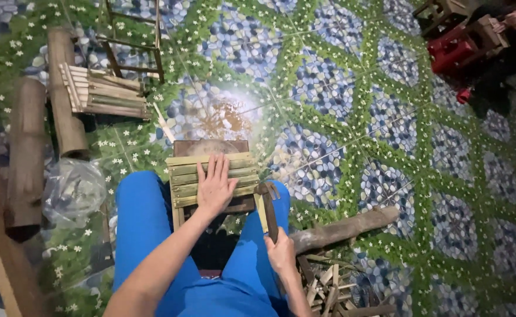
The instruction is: The person assembles a small wooden stool by hammering nails into the seat slats. They hold the stool on their lap and use a hammer to secure the pieces together.
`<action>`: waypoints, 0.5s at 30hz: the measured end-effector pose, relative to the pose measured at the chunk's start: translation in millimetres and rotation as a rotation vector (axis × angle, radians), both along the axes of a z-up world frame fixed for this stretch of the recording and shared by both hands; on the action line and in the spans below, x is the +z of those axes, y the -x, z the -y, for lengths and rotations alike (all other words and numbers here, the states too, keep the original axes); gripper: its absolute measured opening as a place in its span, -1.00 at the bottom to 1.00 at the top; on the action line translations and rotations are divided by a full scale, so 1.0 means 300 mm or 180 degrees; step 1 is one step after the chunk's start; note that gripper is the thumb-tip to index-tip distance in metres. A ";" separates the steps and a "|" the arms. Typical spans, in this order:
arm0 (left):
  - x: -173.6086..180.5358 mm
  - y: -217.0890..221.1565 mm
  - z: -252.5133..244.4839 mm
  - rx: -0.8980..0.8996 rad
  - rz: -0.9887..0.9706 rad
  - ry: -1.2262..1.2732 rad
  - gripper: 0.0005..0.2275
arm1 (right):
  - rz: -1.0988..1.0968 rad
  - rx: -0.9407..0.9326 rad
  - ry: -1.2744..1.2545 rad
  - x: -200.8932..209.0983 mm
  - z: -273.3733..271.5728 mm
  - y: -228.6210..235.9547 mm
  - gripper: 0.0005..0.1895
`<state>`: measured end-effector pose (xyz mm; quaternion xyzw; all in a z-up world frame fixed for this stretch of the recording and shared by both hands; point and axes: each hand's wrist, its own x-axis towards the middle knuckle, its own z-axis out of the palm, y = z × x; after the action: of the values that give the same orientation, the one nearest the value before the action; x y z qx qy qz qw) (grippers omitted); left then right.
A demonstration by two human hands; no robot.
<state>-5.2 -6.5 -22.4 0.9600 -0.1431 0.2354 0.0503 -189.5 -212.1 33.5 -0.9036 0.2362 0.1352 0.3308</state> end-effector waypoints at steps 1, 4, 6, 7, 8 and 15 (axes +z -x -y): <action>-0.012 -0.001 0.015 -0.0002 0.0022 -0.0010 -0.35 | 0.0022 -0.0002 -0.0010 -0.005 0.000 -0.001 -0.79; -0.052 -0.025 0.060 -0.0073 -0.0395 -0.0653 -0.31 | 0.0026 -0.0021 0.0026 -0.003 -0.007 -0.008 -0.77; -0.077 -0.065 0.102 -0.0503 -0.0554 -0.0084 -0.37 | -0.0048 -0.0061 -0.0144 0.031 -0.015 -0.011 -0.83; -0.095 -0.096 0.119 -0.0532 -0.0524 -0.0086 -0.37 | -0.0018 -0.0089 -0.0142 0.026 -0.013 -0.011 -0.83; -0.113 -0.127 0.135 -0.0592 -0.0577 -0.0022 -0.39 | -0.0013 -0.0078 -0.0094 0.021 -0.012 -0.012 -0.81; -0.142 -0.224 0.183 -0.0966 -0.0662 0.0462 -0.53 | -0.0141 -0.0093 -0.0195 0.072 -0.017 -0.011 -0.80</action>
<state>62.0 -61.4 -65.1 0.9404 -0.2628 0.1345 0.1688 -186.2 -206.9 55.0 -0.8863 0.2524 0.1575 0.3550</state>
